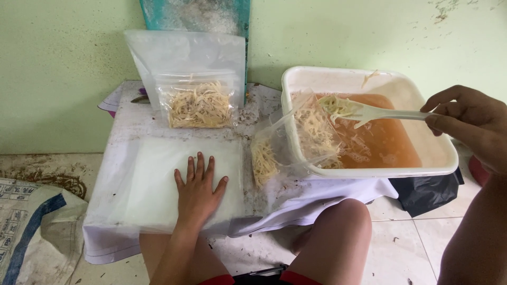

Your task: Scooping wet shredded fruit from a container and placing it into plastic bags for packaging.

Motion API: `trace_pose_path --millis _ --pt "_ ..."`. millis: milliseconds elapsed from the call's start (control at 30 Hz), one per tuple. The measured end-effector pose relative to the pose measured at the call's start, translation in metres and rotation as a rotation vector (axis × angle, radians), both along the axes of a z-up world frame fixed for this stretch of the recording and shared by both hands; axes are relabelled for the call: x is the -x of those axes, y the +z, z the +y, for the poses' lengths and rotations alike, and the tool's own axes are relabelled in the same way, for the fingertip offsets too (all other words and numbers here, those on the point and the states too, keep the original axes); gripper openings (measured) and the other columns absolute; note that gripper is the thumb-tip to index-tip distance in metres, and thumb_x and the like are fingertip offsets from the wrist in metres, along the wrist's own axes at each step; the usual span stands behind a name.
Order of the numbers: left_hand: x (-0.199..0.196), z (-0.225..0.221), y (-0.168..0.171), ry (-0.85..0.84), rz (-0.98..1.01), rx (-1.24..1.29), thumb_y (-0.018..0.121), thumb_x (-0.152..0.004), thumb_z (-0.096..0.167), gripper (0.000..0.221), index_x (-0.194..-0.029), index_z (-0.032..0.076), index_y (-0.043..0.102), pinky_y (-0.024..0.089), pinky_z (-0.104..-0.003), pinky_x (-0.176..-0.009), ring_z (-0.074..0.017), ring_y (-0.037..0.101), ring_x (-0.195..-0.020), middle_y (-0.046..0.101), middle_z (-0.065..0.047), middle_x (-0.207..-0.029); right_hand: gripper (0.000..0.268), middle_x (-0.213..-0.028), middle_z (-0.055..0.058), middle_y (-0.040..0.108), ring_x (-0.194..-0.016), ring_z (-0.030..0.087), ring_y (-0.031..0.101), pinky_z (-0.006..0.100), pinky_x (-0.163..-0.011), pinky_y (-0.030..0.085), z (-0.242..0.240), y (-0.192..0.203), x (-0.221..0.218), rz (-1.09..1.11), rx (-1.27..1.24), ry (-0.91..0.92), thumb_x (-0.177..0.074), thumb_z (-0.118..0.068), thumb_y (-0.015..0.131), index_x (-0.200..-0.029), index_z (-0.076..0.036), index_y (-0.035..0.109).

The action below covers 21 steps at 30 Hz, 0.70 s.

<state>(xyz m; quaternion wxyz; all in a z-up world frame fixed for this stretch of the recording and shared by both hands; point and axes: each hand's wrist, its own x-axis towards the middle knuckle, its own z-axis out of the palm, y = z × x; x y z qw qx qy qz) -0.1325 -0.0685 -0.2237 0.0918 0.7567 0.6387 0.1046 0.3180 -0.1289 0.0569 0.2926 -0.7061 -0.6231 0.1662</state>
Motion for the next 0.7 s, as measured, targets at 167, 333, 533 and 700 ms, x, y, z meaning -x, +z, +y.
trace_pose_path --millis 167,333,533,700 --pt "0.001 -0.001 -0.005 -0.008 -0.014 -0.066 0.039 -0.098 0.06 0.075 -0.155 0.011 0.034 0.005 -0.066 -0.118 -0.0353 0.011 -0.155 0.022 -0.015 -0.167 0.026 -0.073 0.024 0.065 -0.058 0.03 0.057 0.038 -0.054 0.042 0.013 0.004 0.014 -0.129 0.075 0.071 -0.097 0.0 0.064 -0.121 0.007 0.066" --pt "0.001 -0.003 0.001 -0.007 -0.037 -0.051 0.038 -0.098 0.059 0.075 -0.156 0.011 0.033 0.002 -0.064 -0.119 -0.0342 0.009 -0.156 0.02 -0.015 -0.167 0.026 -0.065 0.014 0.067 -0.049 0.022 0.049 0.033 -0.05 0.03 0.035 0.014 0.043 -0.26 0.17 0.118 -0.095 -0.016 0.069 -0.119 -0.007 0.074" --pt "0.002 -0.006 -0.005 -0.035 -0.069 -0.157 0.043 -0.098 0.056 0.074 -0.153 0.007 0.038 0.007 -0.066 -0.117 -0.0377 0.015 -0.154 0.025 -0.019 -0.165 0.03 -0.097 0.009 0.08 -0.073 0.024 0.071 0.032 -0.064 0.047 0.056 0.019 0.095 -0.452 0.355 0.09 -0.093 -0.035 0.069 -0.118 -0.019 0.073" --pt "0.002 -0.006 -0.008 -0.038 -0.054 -0.185 0.041 -0.099 0.056 0.073 -0.154 0.007 0.038 0.006 -0.065 -0.117 -0.0377 0.015 -0.154 0.025 -0.019 -0.166 0.03 -0.111 -0.009 0.081 -0.081 0.016 0.073 0.031 -0.073 0.056 0.067 -0.001 0.123 -0.543 0.419 0.317 -0.089 -0.026 0.073 -0.118 -0.029 0.068"
